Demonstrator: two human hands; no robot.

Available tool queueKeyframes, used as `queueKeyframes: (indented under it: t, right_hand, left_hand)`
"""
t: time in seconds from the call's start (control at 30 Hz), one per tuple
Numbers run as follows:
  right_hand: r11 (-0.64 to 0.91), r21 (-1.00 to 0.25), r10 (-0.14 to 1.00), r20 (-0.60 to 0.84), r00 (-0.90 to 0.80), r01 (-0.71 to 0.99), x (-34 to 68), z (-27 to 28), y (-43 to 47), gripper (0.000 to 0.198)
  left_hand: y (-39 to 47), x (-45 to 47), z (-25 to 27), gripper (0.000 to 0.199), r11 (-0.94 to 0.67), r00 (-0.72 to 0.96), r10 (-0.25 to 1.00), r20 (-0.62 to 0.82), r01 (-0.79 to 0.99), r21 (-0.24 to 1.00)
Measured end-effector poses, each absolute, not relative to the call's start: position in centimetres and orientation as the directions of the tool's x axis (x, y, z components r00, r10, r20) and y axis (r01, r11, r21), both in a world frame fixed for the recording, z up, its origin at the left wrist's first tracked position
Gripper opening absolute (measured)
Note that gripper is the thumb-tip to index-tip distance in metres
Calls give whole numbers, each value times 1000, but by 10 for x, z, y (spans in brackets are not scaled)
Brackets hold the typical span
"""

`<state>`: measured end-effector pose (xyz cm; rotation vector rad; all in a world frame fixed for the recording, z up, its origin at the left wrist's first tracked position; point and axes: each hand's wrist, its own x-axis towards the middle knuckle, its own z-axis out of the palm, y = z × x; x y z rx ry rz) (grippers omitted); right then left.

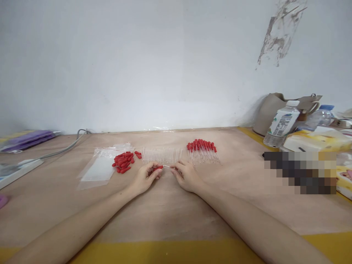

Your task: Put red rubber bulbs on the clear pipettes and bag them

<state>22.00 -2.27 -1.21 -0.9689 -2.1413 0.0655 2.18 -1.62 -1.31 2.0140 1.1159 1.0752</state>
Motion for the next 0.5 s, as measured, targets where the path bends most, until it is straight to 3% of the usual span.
queueKeyframes:
  t: [0.17,0.4,0.5]
  right_hand:
    - [726,-304,648,603,-465,617,221,-14,-21,25]
    - [777,-367,625,547,-556,512,228,-16,-11,26]
    - [775,-321,626,510,-590,544,229,-11,-16,27]
  left_hand:
    - [-19,21,-10,21,-467,346,873,344,389,794]
    - [-22,18,-9,20,-480,439,848,297,398,781]
    - [-25,18,-9,22,-496,467,838,283,433,752]
